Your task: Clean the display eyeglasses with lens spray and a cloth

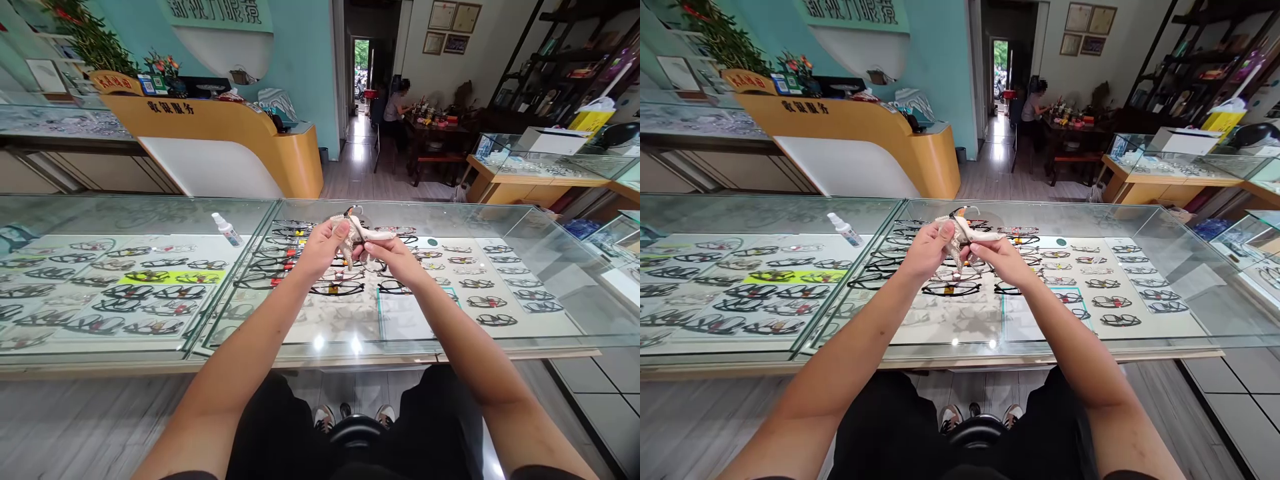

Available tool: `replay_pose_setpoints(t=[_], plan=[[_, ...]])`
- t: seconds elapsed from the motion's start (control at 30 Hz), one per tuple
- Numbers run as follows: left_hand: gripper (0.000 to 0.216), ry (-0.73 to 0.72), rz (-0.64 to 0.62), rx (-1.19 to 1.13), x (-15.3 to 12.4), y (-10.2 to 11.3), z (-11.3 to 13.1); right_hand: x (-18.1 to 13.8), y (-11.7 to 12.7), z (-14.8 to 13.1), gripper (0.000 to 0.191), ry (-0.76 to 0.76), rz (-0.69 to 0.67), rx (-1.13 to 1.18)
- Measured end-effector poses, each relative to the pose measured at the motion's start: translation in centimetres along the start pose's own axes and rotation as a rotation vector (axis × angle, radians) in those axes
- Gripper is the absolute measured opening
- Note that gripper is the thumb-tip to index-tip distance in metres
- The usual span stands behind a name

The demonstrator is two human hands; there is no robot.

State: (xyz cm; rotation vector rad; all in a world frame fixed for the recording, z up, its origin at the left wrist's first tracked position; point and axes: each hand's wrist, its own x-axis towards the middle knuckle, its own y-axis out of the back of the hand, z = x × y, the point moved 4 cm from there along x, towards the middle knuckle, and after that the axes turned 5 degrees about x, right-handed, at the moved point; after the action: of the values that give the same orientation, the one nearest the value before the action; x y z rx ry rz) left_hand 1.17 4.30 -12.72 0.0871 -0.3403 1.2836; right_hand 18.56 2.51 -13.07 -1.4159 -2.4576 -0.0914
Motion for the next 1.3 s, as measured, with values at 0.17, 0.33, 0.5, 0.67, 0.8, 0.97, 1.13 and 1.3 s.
replay_pose_setpoints(t=[0.17,0.33,0.5,0.67,0.8,0.97,1.13,1.3], plan=[[0.062,0.076,-0.177,-0.013,-0.3,0.5,0.1,-0.2,0.4,0.5,0.045,-0.073,0.029,0.045],[0.057,0.041,-0.111,0.005,-1.0,-0.8,0.6,-0.4,-0.6,0.6,0.049,-0.096,-0.028,0.031],[0.057,0.026,-0.018,0.015,-1.2,-1.0,0.3,-0.5,-1.4,-0.1,0.05,-0.049,-0.039,-0.016],[0.058,0.022,-0.042,0.04,-0.9,-0.1,0.1,-0.6,-0.5,0.2,0.042,-0.073,-0.005,0.024],[0.058,0.032,-0.132,0.045,-0.8,-0.1,0.4,-0.5,0.0,1.0,0.038,-0.116,0.014,0.11],[0.057,0.033,-0.091,0.028,-1.4,-1.4,0.8,-0.4,-1.0,0.8,0.047,-0.094,-0.001,0.038],[0.056,0.009,0.024,0.014,-1.6,-1.2,0.5,-0.5,-1.8,0.2,0.05,-0.053,-0.06,0.012],[0.062,0.066,-0.065,-0.033,-0.9,-0.3,0.2,-0.5,-0.1,0.9,0.044,-0.083,0.058,0.075]])
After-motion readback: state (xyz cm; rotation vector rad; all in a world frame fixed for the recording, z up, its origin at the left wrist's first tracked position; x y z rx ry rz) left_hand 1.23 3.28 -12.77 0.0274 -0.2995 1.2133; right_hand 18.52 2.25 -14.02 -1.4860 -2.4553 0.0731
